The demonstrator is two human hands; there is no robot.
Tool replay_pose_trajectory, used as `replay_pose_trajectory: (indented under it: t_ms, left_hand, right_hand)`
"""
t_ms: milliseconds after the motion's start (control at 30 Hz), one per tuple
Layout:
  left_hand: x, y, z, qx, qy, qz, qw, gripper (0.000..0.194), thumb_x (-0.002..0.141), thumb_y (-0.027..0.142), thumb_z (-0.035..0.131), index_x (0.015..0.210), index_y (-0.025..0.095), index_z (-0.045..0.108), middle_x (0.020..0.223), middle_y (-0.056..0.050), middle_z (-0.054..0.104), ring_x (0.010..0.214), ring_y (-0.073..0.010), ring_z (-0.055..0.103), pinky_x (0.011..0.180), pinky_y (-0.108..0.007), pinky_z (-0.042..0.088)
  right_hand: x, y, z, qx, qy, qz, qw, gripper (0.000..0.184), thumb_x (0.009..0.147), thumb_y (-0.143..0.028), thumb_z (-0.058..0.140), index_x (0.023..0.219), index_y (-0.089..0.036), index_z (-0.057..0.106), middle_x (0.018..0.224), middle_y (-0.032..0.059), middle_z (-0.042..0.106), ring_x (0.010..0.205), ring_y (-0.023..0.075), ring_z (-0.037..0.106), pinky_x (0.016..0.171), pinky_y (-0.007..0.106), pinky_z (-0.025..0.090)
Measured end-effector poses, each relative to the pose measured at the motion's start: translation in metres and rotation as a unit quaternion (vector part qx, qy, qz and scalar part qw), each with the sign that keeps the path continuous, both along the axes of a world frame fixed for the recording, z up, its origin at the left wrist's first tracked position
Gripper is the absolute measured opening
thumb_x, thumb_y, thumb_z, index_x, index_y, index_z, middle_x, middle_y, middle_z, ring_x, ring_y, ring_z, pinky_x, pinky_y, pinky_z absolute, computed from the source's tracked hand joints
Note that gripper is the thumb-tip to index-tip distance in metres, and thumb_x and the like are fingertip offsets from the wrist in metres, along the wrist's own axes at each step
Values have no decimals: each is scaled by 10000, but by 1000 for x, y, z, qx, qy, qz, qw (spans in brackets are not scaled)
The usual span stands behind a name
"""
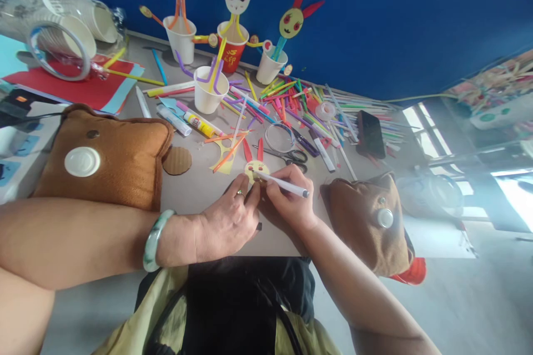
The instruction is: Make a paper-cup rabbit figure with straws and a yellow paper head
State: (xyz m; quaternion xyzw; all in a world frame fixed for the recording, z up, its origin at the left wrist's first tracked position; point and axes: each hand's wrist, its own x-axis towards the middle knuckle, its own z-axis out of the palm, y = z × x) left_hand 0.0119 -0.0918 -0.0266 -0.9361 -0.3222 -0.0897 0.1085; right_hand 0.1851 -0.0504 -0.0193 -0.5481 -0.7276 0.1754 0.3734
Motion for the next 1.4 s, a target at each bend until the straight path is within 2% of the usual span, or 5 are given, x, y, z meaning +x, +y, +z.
replay_pose_trajectory:
  t_ms: [267, 500, 733, 900, 1400]
  left_hand:
    - [1, 0, -1, -10, 7, 14, 1000, 488, 922, 484, 549, 1121, 78, 733, 1317, -258, 618, 1246, -395, 562, 1102, -567, 357]
    - [0, -1, 0, -27, 14, 7, 1000, 468, 901, 471, 588, 1087, 71, 745, 1340, -279, 593, 1261, -416, 538, 1111, -591, 324]
    - [-1, -1, 1, -14, 3, 13, 1000, 459, 918, 460, 556, 1082, 76, 748, 1319, -258, 616, 1255, -402, 549, 1088, -576, 367]
    - [-1, -2, -2, -19, 5, 0, 1000, 391, 890, 421, 602, 1092, 123, 754, 1291, -227, 643, 1317, -408, 487, 1092, -613, 349]
    - [0, -1, 1, -9, 17, 2, 1000, 457, 914, 448, 564, 1093, 66, 741, 1293, -261, 631, 1271, -403, 538, 1099, -575, 361]
  right_hand:
    - [0, -1, -1, -2, -5, 0, 1000, 50, 753, -239, 595, 715, -233, 564, 559, -46, 617, 473, 116, 529, 490, 233, 425]
    - [0, -1, 0, -4, -1, 14, 1000, 51, 766, -223, 604, 732, -232, 566, 566, -49, 617, 480, 112, 540, 497, 227, 433]
    - [0, -2, -1, -17, -8, 6, 1000, 52, 775, -243, 606, 737, -233, 572, 589, -37, 635, 512, 123, 562, 518, 237, 451]
    - [0, -2, -1, -21, -8, 8, 1000, 54, 774, -241, 615, 739, -232, 575, 579, -39, 638, 502, 122, 564, 513, 236, 446]
    - [1, -2, -3, -18, -11, 14, 1000, 57, 780, -263, 627, 750, -227, 594, 582, -34, 643, 498, 118, 565, 503, 233, 444]
